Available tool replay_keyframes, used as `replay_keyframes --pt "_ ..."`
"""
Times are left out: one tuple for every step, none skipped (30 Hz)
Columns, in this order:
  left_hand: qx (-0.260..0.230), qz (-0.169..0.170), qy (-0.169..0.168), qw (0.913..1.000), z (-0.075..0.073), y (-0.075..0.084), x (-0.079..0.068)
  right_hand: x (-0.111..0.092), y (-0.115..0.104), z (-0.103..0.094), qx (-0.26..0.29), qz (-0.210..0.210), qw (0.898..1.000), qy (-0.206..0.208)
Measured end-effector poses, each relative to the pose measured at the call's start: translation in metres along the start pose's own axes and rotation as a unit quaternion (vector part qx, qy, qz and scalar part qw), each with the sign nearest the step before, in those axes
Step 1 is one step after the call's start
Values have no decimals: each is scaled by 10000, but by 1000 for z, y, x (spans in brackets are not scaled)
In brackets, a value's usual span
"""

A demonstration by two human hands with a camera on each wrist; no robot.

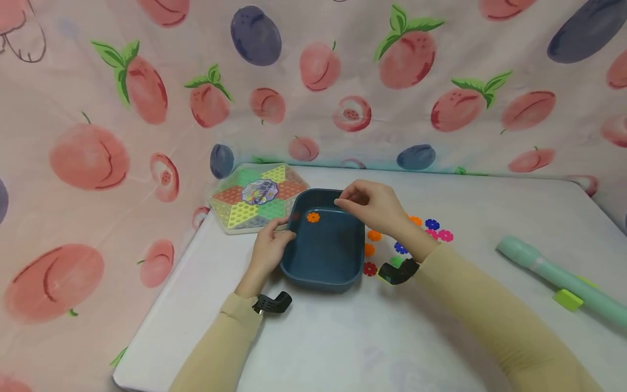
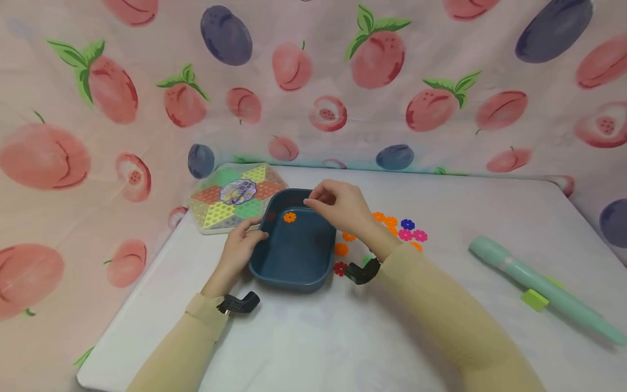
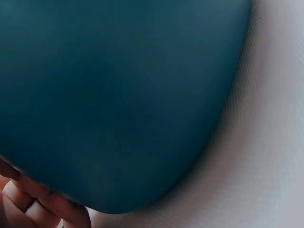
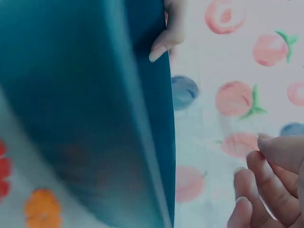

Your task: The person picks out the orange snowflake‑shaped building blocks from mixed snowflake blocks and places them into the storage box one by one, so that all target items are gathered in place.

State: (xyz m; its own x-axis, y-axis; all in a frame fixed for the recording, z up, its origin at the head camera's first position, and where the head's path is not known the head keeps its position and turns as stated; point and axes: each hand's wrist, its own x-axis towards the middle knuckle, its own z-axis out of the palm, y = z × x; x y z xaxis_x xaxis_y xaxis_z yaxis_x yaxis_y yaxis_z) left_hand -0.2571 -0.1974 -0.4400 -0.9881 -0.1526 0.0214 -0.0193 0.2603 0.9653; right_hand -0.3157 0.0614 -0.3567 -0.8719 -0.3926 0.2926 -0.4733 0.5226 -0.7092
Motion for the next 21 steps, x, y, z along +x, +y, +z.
replay_keyframes --pt "-23 -7 -7 10000 0 -1 0 -7 4 -3 37 35 10000 77" --pt "-50 -23 -12 10000 1 -1 -1 -15 8 -6 68 88 9998 149" --pt "-45 -37 -16 10000 1 -2 -2 -22 13 -9 104 154 9996 221" --pt "-45 -44 -28 10000 1 -2 -2 -30 18 -12 144 218 9992 312" --pt "-34 -49 -41 10000 2 -3 -2 -37 24 -15 170 291 9987 389" --pt "-33 -51 -61 10000 2 -4 -2 -44 30 -17 180 357 9983 434" --pt "-15 -35 -69 10000 2 -4 -2 -50 36 -19 134 414 9980 458" --pt "-2 -15 -64 10000 2 -3 -1 -55 41 -20 119 464 9980 418" --pt "6 4 -59 10000 1 -3 -1 -59 46 -20 53 485 9982 341" --pt "0 24 -51 10000 1 -3 0 -62 51 -20 -36 479 9986 239" --pt "-10 46 -55 10000 0 -2 1 -64 55 -20 -144 463 9988 98" --pt "-32 61 -63 10000 -1 -1 1 -65 58 -19 -245 436 9987 -54" --pt "-24 82 -65 9999 -1 -1 2 -66 60 -18 -355 405 9983 -209" --pt "-35 87 -71 9999 -2 -1 3 -67 62 -16 -437 391 9976 -356" --pt "-49 85 -87 9999 -2 -1 4 -67 63 -14 -550 369 9967 -469" --pt "-43 89 -99 9999 -3 -1 4 -68 63 -13 -621 367 9957 -577" --pt "-38 79 -105 9999 -3 -1 4 -68 64 -11 -705 363 9945 -678" --pt "-23 64 -99 9999 -3 -1 4 -69 64 -8 -767 369 9935 -757" --pt "-6 54 -91 9999 -3 -1 4 -69 65 -6 -851 378 9922 -830" --pt "-7 30 -86 10000 -3 -1 3 -70 65 -4 -896 402 9912 -889" --pt "-3 9 -86 10000 -2 -2 3 -71 65 -2 -972 407 9902 -921"
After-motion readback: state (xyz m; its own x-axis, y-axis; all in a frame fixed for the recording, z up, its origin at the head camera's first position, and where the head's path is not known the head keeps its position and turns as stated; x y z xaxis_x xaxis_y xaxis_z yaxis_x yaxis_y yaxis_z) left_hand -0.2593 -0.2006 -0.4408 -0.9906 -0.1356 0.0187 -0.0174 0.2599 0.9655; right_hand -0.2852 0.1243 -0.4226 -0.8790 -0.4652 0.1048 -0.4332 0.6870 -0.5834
